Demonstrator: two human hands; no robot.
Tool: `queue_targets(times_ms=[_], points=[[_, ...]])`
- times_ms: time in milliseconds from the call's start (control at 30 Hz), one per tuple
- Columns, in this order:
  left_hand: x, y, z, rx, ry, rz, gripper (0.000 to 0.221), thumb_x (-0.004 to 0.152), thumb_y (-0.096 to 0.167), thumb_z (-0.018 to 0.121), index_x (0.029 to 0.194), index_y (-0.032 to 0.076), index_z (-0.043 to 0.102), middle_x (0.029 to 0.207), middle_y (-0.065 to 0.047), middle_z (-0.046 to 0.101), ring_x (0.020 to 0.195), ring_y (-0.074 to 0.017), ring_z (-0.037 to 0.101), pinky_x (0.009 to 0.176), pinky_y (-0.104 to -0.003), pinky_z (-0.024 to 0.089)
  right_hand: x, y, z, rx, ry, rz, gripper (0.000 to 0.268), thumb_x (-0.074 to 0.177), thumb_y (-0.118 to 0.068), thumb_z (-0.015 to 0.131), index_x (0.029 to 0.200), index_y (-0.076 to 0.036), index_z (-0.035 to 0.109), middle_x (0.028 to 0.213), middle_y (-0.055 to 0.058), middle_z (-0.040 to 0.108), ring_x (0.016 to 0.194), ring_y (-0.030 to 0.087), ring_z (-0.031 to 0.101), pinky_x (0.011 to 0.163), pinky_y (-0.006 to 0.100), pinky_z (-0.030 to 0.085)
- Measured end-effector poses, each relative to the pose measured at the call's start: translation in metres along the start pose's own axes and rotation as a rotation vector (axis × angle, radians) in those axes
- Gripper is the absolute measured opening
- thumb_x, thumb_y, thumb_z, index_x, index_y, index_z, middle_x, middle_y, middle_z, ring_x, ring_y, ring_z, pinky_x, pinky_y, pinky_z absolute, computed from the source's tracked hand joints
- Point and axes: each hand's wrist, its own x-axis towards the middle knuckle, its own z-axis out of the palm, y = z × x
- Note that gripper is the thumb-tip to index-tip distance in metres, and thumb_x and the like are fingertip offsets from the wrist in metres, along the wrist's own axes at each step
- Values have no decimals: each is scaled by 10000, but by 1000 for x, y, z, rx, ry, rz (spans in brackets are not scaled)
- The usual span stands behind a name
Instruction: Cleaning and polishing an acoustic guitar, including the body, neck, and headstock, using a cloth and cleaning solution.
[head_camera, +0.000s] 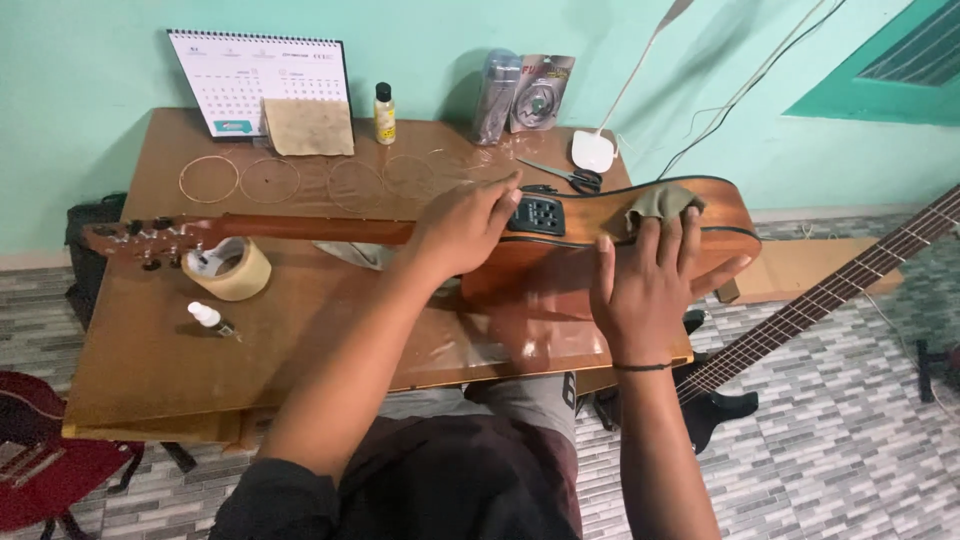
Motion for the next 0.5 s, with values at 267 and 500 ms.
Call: queue_targets(times_ms=[267,500], points=[[-12,6,-3,-37,53,-38,452,1069,348,394,1384,135,639,1201,-240,721,1128,-471,665,956,-586,516,-32,-92,-27,370,-134,-36,720,948,-558,590,1412,-11,523,1484,279,516,1491,417,402,1201,689,28],[-30,-21,-16,-136,91,-116,451,1065,361,391,1346,157,679,1201,-203,739,1138,-435,682,965,-543,528,-40,-111,-42,685,14,-166,493,879,-165,673,1314,46,576,1467,319,506,1435,447,453,1238,632,161]])
